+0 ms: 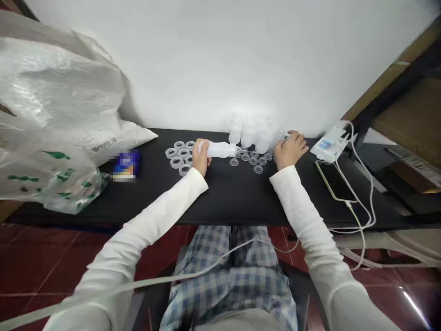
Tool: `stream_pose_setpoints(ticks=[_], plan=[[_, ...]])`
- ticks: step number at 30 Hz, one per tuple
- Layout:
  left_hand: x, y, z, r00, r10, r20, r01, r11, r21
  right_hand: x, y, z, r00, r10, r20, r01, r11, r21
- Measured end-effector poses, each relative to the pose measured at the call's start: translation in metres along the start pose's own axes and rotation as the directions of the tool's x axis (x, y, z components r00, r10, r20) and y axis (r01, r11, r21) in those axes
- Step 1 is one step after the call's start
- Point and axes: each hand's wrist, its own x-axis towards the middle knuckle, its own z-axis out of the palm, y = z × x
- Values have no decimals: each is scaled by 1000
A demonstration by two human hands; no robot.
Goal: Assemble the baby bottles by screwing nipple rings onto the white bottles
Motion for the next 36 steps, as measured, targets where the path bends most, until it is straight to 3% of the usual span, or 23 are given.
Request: stream_pose_setpoints(ticks=[3, 6, 10, 16, 22, 30, 33, 36], plan=[[1, -4, -1, 1000, 18, 12, -19, 1000, 3, 3, -2, -1, 990, -1, -143, 17, 994, 110], [3, -8, -2, 999, 25, 23, -25, 1000, 6, 1, -5, -2, 963, -94, -254, 166, 946, 278], [5, -11, -3, 1000, 18, 14, -18, 1000, 14, -14, -13, 4, 915, -274, -297, 397, 749, 530], [6, -12, -4, 1000, 9, -6, -9, 1000, 25, -39, -28, 21, 873, -415, -258, 448, 469, 761], [3, -8, -2, 999, -1, 44, 0, 999, 33, -53, -32, 32, 810, -543, -221, 475, 387, 790], [0, -8, -1, 989, -79, 126, 75, 996, 38, -57, -33, 41, 692, -653, -307, 603, 290, 743], [1, -9, -1, 974, -169, 151, 160, 985, 72, -54, -30, 43, 658, -682, -321, 631, 266, 729], [3, -9, -2, 921, -321, 220, 294, 944, 147, -51, -26, 48, 594, -744, -305, 665, 241, 707]])
